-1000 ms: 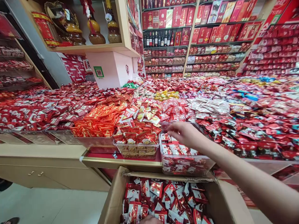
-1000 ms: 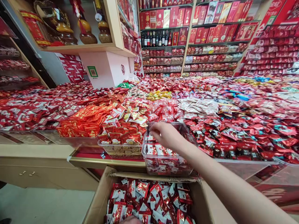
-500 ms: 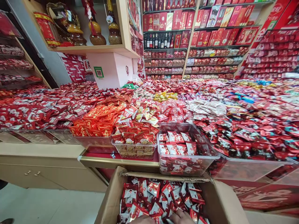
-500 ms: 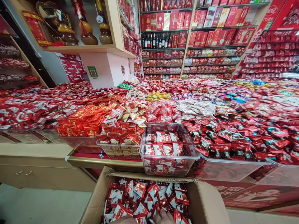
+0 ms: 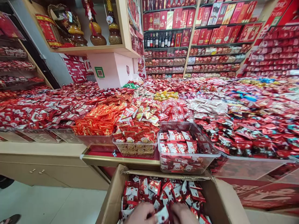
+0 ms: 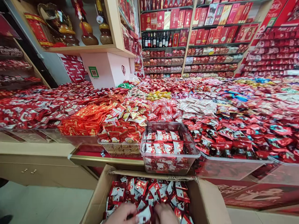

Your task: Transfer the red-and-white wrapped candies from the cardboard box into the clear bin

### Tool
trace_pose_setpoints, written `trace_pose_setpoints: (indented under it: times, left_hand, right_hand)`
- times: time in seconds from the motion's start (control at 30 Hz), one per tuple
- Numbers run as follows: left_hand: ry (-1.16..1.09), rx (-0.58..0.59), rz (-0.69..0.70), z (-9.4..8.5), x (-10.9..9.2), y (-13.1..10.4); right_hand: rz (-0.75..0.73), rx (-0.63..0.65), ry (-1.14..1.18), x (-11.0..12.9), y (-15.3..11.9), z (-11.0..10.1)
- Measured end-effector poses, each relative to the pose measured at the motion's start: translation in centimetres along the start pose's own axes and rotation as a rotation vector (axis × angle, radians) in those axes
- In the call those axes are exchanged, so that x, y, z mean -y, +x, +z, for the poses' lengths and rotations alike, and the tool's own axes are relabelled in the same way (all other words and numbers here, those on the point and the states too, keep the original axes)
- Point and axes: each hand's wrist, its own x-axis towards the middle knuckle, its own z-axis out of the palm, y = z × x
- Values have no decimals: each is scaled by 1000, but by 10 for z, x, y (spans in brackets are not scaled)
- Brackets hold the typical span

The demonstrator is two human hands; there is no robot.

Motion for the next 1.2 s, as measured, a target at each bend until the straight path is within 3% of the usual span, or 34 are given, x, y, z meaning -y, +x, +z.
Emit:
trace_pose_setpoints:
  times: [0.07, 0.2, 0.37, 0.5, 0.6, 0.73, 0.9, 1.0, 1.1, 1.2]
  left_hand:
    - [-68, -34, 5, -8, -13, -3]
    - [-533, -6, 40, -15, -39, -3]
    - [-959, -64, -103, -11, -65, 1]
    - [-947, -86, -55, -8, -74, 4]
    - [-988, -82, -67, -3, -78, 4]
    - [-1014, -45, -67, 4, -83, 0]
    - [-975, -5, -66, 9, -77, -1]
    - [-1009, 32, -86, 10, -76, 0]
    - [-1145, 19, 10, 7, -82, -2]
    - [-1294, 95, 65, -1, -92, -5]
  right_hand:
    - [-57, -62, 320, 6, -7, -15]
    - [-63, -8, 991, 24, -13, -41]
    - [4, -157, 1213, 41, -9, -55]
    - [77, -217, 1440, 50, -7, -56]
    - [66, -263, 1442, 53, -6, -56]
    - [37, -227, 1374, 54, -10, -55]
    - [53, -341, 1295, 51, -16, -56]
    - [-9, -309, 1183, 47, -18, -62]
    - [-73, -332, 991, 45, -20, -71]
    - [-99, -336, 900, 46, -23, -83]
